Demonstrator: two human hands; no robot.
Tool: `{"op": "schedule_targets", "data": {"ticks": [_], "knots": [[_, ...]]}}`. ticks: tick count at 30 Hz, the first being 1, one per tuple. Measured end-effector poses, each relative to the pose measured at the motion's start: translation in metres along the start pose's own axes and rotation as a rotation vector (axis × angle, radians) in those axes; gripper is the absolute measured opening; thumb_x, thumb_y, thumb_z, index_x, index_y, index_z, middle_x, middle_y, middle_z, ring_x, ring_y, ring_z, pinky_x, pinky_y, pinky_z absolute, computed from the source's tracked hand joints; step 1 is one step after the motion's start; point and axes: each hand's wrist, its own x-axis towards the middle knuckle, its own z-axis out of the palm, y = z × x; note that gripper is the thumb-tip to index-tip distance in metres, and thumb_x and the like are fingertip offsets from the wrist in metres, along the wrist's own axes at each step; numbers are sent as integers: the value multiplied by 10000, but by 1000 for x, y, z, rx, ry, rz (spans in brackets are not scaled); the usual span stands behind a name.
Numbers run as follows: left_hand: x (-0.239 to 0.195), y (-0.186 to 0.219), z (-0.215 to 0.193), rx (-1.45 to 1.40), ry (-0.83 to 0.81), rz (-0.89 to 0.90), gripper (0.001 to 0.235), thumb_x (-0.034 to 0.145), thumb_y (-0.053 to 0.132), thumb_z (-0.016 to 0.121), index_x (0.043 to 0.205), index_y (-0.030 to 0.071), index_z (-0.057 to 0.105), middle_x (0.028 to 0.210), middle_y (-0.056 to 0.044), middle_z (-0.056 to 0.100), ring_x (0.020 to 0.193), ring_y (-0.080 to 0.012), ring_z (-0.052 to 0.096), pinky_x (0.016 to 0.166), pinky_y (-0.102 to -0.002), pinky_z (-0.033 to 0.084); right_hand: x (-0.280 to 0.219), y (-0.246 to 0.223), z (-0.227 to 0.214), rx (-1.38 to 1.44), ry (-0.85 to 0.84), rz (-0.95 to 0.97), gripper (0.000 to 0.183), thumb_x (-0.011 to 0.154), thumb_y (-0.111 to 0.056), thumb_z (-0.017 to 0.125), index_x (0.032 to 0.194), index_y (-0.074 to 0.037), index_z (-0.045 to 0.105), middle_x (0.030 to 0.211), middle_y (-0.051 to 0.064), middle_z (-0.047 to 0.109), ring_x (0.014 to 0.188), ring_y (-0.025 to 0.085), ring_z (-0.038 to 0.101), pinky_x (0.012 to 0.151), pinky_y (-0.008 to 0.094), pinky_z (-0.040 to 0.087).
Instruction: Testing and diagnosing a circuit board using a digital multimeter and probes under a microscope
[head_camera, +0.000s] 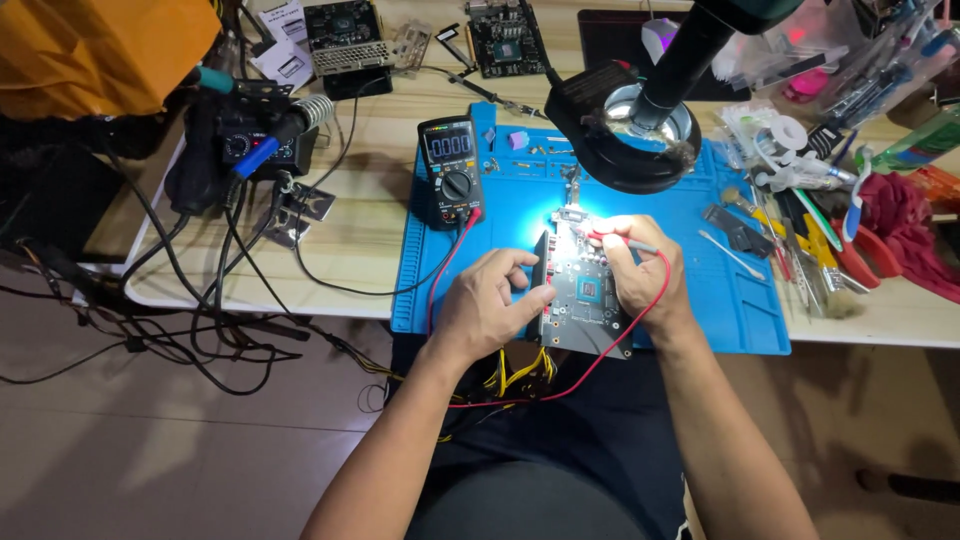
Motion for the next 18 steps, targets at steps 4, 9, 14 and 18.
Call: {"op": "schedule_targets", "data": {"ticks": [4,9,14,18], "knots": [[0,-1,0,8,4,5,493,891,442,885,1214,83,788,879,-96,745,654,-235,706,619,-372,592,-1,-1,1,-4,8,-11,62,1072,-53,727,1077,8,730,1053,224,740,1046,413,758,978,502,581],[0,1,-1,12,2,8,494,889,436,885,1220,83,786,881,-97,745,649,-238,704,622,-372,590,1,-4,0,-9,8,-29,55,1070,-57,741,1073,-1,740,1049,204,753,1050,406,763,974,485,588],[0,0,0,13,6,4,491,893,435,883,1219,80,787,882,-99,747,650,-236,704,625,-374,588,0,-3,1,-8,5,-26,66,1068,-62,744,1074,4,742,1045,213,750,1036,418,758,967,497,586],[1,-1,2,10,8,-7,484,895,433,883,1216,84,786,885,-95,746,657,-235,708,626,-377,589,2,-8,-2,-15,-7,-16,59,1071,-61,722,1083,-18,761,1048,198,752,1043,420,758,967,491,589]]}}
